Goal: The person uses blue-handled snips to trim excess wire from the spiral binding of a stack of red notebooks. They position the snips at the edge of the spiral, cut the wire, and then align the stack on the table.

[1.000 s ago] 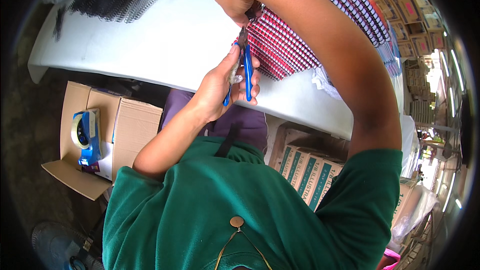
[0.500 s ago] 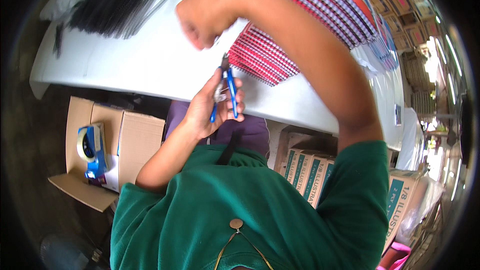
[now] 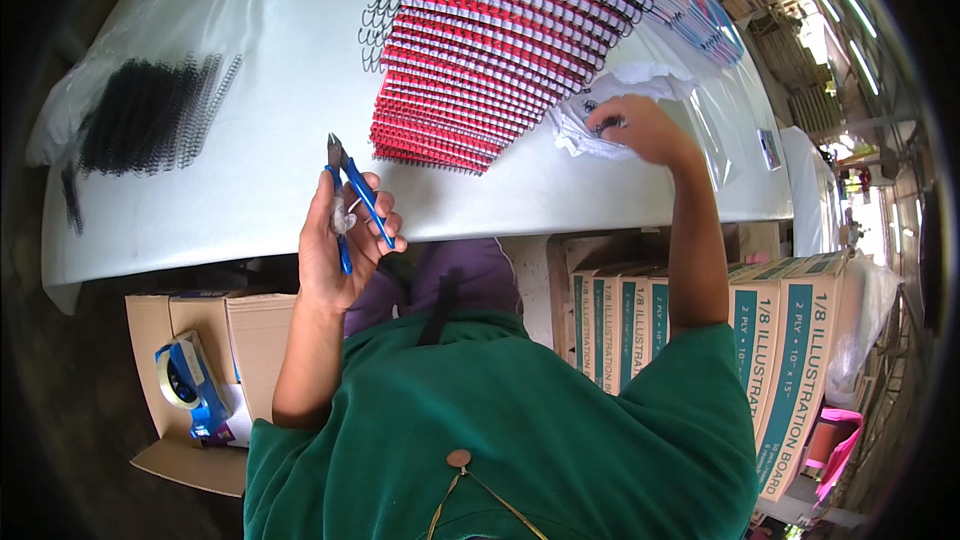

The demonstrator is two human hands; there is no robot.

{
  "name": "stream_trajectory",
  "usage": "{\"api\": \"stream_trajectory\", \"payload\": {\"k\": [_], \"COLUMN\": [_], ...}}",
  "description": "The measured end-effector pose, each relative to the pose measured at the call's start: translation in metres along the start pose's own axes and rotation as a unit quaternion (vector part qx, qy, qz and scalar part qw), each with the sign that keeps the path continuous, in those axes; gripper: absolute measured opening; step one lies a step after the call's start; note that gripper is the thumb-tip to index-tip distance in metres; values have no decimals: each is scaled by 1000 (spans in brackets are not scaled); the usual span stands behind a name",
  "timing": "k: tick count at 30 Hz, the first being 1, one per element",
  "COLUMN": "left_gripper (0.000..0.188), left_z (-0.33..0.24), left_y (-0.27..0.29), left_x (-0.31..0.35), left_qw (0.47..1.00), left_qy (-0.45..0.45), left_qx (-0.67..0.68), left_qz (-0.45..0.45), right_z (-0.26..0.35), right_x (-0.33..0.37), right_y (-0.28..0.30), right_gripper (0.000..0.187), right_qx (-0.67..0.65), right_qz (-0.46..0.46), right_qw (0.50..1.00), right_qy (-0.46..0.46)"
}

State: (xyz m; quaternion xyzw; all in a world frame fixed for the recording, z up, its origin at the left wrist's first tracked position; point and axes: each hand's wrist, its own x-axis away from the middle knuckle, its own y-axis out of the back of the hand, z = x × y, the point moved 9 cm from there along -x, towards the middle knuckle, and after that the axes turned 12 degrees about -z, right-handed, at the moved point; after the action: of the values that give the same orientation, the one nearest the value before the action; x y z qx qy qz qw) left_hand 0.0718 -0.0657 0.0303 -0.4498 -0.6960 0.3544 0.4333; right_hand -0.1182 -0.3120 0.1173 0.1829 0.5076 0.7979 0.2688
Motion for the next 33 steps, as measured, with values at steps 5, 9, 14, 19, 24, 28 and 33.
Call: {"api": "stream_trajectory", "payload": {"k": [5,9,14,19,24,28,33], "left_gripper": [51,63,67,63,55,54,57], "left_z": [-3,-2,6,7,-9,-16,0], "left_y": [-13,-36,-53,-46,-33,-28,-37], "left_x": [3,-3,-10,-16,-14,-18,-13], "left_qw": [999,996,988,993,941,903,987], "left_qy": [-12,1,40,35,-62,-107,17], "left_qx": [-33,-68,-66,-47,-328,-411,-157], "left_qz": [-5,52,136,103,-49,-61,18], "right_z": [-23,16,67,82,84,88,99], "right_x": [-10,-16,-18,-23,-24,-24,-23], "right_y": [13,2,-29,-56,-54,-53,-51], "right_gripper": [56,121,141,103,82,75,68], "right_qx": [-23,-346,-481,-517,-523,-511,-481], "right_qz": [-39,-165,-257,-256,-308,-313,-295], "right_qw": [995,923,830,811,790,795,820], "right_qy": [-92,46,115,96,89,93,97]}}
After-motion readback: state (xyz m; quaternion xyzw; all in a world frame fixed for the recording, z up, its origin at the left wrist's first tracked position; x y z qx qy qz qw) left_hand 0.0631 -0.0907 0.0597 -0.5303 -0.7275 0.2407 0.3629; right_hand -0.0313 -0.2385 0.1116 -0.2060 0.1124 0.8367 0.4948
